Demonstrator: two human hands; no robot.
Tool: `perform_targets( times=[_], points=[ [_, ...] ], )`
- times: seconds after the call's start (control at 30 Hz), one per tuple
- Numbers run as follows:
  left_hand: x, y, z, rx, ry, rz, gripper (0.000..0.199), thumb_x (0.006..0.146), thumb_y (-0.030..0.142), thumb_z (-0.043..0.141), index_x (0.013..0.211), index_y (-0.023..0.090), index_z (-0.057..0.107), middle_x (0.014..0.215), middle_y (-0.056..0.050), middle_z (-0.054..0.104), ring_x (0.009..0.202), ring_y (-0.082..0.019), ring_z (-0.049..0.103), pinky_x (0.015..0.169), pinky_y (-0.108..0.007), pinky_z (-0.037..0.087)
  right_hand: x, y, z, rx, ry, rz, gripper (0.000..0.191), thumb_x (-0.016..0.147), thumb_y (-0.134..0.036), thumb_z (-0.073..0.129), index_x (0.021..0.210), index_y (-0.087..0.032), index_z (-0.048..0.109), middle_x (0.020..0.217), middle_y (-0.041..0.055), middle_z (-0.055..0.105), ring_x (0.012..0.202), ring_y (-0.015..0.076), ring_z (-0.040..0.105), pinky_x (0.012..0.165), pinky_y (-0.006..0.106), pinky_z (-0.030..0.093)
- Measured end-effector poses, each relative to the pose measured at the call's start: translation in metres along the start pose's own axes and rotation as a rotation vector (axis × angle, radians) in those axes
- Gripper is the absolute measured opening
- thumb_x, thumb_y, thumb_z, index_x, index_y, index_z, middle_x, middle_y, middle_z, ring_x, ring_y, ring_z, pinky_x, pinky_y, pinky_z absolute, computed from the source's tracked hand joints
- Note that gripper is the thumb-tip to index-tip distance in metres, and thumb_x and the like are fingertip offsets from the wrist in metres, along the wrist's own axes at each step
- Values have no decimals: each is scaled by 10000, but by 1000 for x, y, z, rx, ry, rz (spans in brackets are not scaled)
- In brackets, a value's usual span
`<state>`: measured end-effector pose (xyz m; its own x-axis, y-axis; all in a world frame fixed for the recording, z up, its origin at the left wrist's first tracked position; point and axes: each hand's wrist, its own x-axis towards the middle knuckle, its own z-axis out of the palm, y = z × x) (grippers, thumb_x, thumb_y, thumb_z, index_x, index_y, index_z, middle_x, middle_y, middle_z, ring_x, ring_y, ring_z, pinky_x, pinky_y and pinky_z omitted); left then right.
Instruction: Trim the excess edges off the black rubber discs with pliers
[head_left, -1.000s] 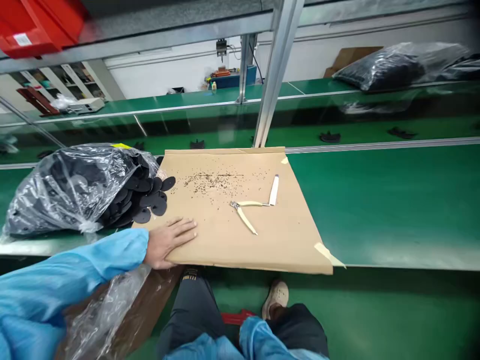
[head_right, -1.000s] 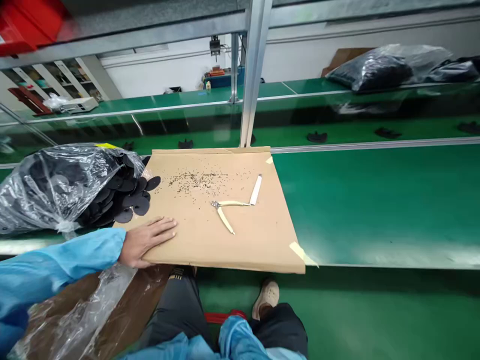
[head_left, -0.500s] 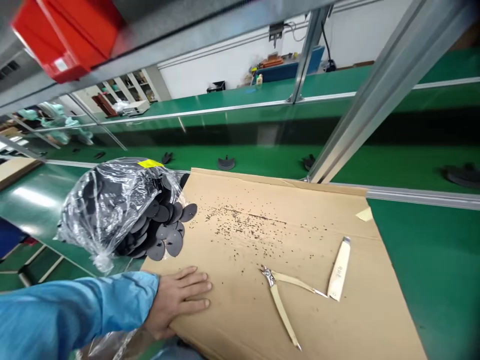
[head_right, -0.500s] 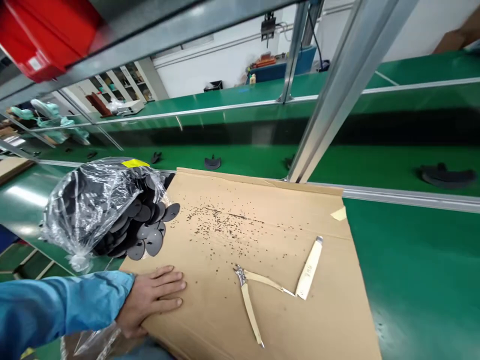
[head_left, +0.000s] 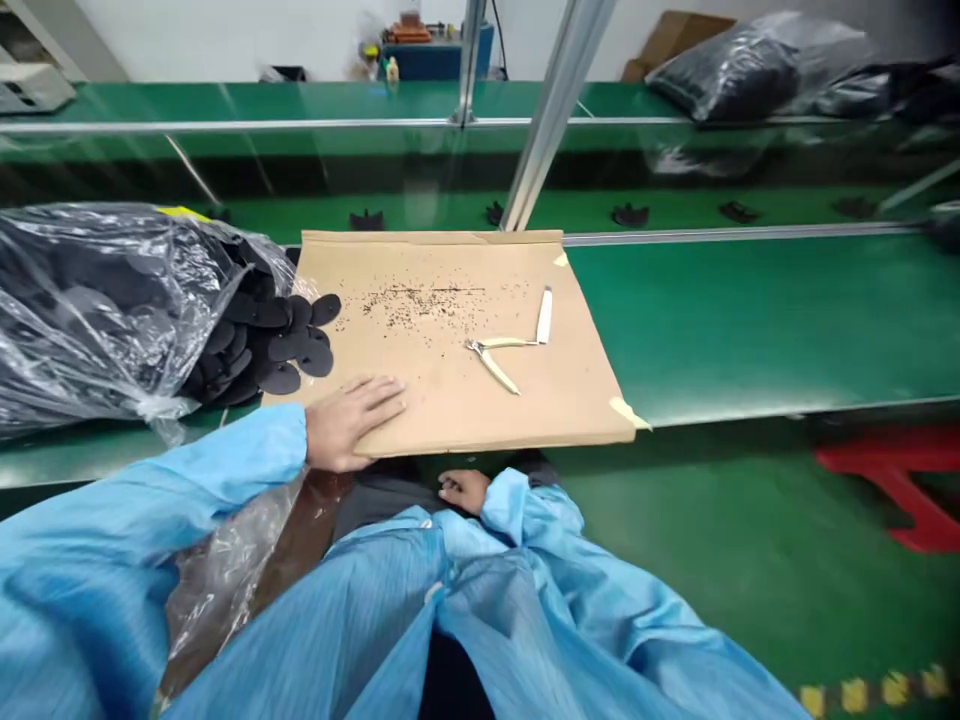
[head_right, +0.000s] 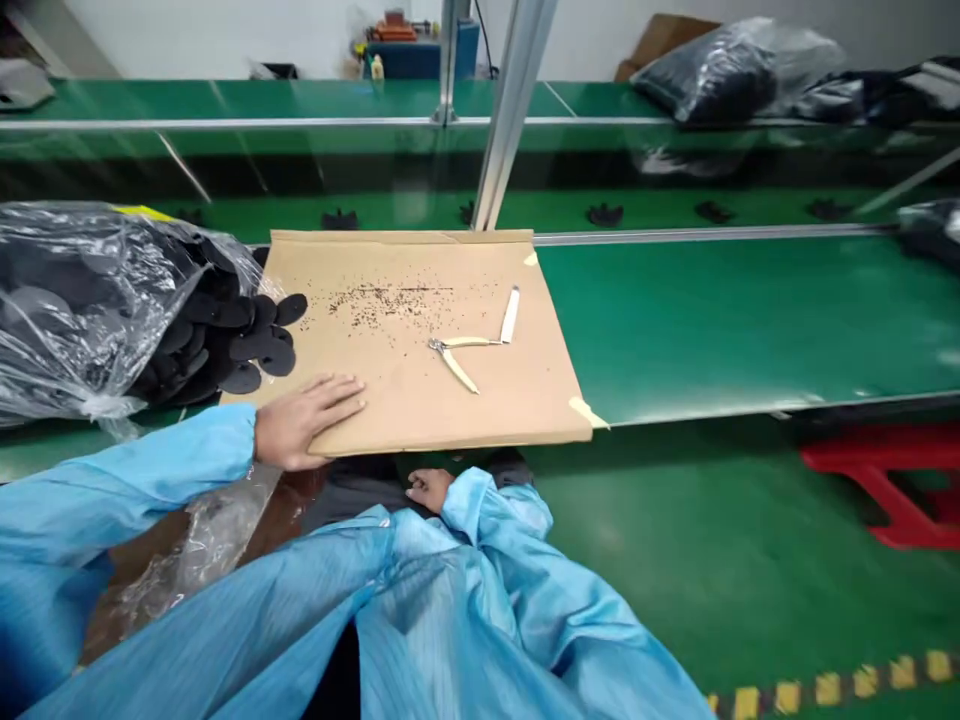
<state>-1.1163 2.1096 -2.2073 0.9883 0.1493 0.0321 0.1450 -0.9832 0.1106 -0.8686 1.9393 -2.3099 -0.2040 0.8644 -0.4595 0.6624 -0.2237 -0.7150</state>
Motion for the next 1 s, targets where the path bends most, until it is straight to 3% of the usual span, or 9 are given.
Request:
perform_targets(
  times=[0.1,0.2,0.27,0.33,0.4,0.47,0.57,0.77,1.0],
  points=[
    [-3,1,-1,2,2,-12,883,697,425,629,1453,139,274,1537,-162,158,1407,-349,150,1144,-507,111,-44,-13,-18,-26,-39,-14,237,821,-208,641,1042,-126,624,939,69,664,818,177,633,777,301,511],
    [-4,2,-2,10,18,-18,881,706,449,630,1453,139,282,1537,-157,161,1405,-346,157,1143,-500,114,-80,-45,-57,-18,-10,-162,300,835,-375,603,1028,-146,624,882,47,666,802,170,628,725,268,504],
    [-5,2,-2,13,36,-10,894,702,456,637,1455,135,279,1535,-160,164,1402,-344,163,1141,-499,122,-91,-65,-82,-39,199,-240,355,853,-473,553,970,-146,623,803,40,645,730,161,602,670,267,491],
    [-5,1,-1,15,52,0,900,693,449,648,1453,132,284,1532,-164,173,1400,-340,174,1139,-495,135,-88,-77,-103,-167,546,-259,349,862,-473,529,945,-145,616,791,48,626,708,166,577,672,290,483],
    [-5,-1,1,19,68,11,896,689,452,656,1447,131,301,1528,-164,187,1396,-335,188,1139,-490,142,-74,-78,-118,-387,833,-237,292,851,-391,541,987,-140,607,891,83,625,819,208,581,774,346,481],
    [-5,-2,2,20,89,17,892,691,475,658,1441,133,316,1525,-165,199,1393,-332,200,1141,-485,143,-55,-72,-129,-613,946,-184,301,832,-319,553,1061,-126,589,1053,130,600,997,259,550,910,396,442],
    [-5,-3,3,9,100,22,913,683,524,658,1437,132,325,1517,-175,218,1387,-340,215,1137,-490,155,-30,-64,-139,-816,973,-97,398,837,-336,555,1152,-92,550,1218,180,519,1134,301,475,1005,418,385],
    [-2,-7,2,-18,100,39,942,660,556,666,1432,130,336,1512,-182,226,1384,-347,217,1136,-498,155,-1,-54,-156,-1012,921,-100,545,881,-441,467,1304,-98,445,1368,187,416,1213,340,416,993,468,375],
    [0,-4,-1,-31,60,40,983,659,590,663,1442,108,313,1519,-194,195,1386,-372,195,1128,-548,151,17,-39,-161,-1049,960,-122,496,951,-449,297,1259,-113,490,1283,167,496,1166,305,464,946,460,407]
  ],
)
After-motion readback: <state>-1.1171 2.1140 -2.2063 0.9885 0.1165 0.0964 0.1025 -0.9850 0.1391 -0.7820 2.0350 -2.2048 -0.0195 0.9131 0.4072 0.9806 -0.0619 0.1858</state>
